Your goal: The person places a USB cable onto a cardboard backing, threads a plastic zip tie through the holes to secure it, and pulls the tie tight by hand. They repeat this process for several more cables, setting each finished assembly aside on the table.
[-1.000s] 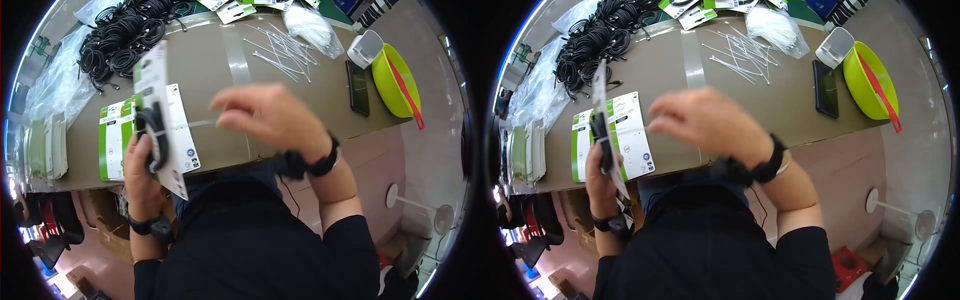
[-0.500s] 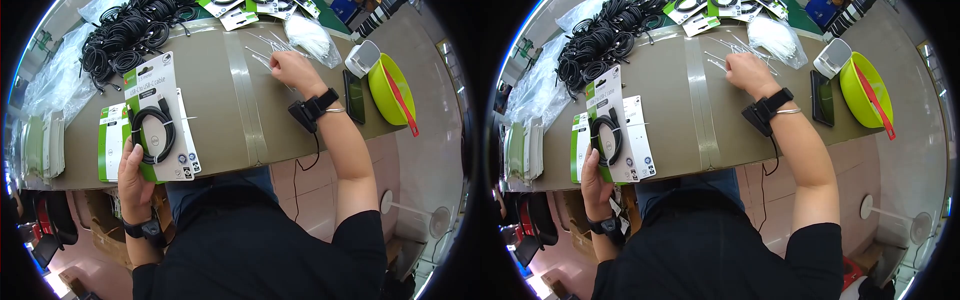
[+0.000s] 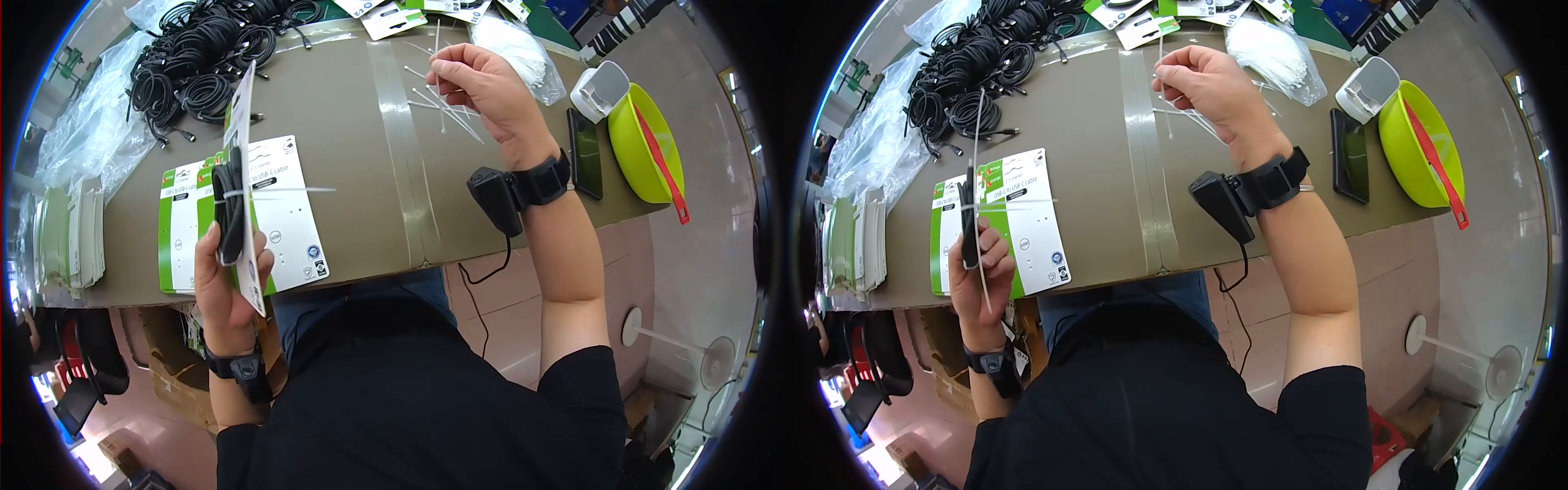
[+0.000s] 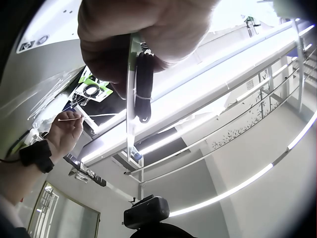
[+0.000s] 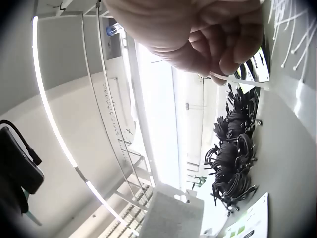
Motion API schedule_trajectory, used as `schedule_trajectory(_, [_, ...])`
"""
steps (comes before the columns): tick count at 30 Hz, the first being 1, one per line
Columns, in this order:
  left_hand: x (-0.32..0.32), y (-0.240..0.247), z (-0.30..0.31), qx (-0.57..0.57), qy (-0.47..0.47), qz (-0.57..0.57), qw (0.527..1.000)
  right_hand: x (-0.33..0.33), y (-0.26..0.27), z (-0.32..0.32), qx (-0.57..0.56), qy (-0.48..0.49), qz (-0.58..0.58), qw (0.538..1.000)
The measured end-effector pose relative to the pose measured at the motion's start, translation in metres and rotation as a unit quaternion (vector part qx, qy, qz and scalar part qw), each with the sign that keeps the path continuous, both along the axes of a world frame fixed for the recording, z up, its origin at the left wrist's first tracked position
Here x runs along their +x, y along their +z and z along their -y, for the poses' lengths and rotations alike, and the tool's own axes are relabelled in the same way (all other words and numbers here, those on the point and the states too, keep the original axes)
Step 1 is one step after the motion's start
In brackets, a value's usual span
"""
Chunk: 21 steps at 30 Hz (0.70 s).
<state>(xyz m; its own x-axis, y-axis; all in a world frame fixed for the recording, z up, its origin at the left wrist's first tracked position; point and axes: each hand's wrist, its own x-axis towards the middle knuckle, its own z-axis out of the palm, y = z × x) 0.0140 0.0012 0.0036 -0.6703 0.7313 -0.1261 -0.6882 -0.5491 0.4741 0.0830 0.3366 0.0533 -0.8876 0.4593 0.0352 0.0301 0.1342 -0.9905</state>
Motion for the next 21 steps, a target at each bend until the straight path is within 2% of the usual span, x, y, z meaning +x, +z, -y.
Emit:
schedule_trajectory(1, [-0.002,-0.002,0.001,0.062,-0.037,0.021,0.997,0.0,0.0,0.007,-0.047,0.009,-0.006,0.999])
schedule_trajectory(6, [0.004,0.003,-0.005,0.012,0.003,0.059,0.998,0.003,-0.003,0.054,-0.14,0.122,-0.048,0.981])
schedule_trajectory(8, [0.002,-0.003,-0.005,0.052,-0.033,0.064,0.996,0.012,0.006,0.087,-0.087,0.112,-0.029,0.989])
schedule_trajectory(9, [0.001,-0.008,-0.005,0.086,-0.045,0.088,0.991,0.015,0.007,0.1,-0.101,0.131,-0.032,0.986])
schedule_trajectory(11, [0.001,-0.014,-0.003,0.143,-0.063,0.134,0.979,0.02,0.003,0.123,-0.019,0.125,-0.007,0.992])
schedule_trajectory(12, [0.0,-0.015,-0.003,0.174,-0.076,0.154,0.97,0.022,-0.004,0.133,-0.032,0.145,-0.019,0.989])
schedule_trajectory(14, [0.002,-0.013,-0.002,0.177,-0.07,0.158,0.969,0.024,-0.02,0.15,0.198,0.122,-0.169,0.958])
schedule_trajectory(15, [0.002,-0.013,-0.002,0.193,-0.082,0.175,0.962,0.025,-0.023,0.156,0.192,0.128,-0.175,0.957])
schedule_trajectory(18, [0.002,-0.014,-0.001,0.188,-0.08,0.167,0.964,0.028,-0.028,0.167,0.277,0.132,-0.187,0.933])
schedule_trajectory(21, [0.002,-0.016,-0.003,0.193,-0.092,0.151,0.965,0.028,-0.029,0.17,0.279,0.115,-0.189,0.934])
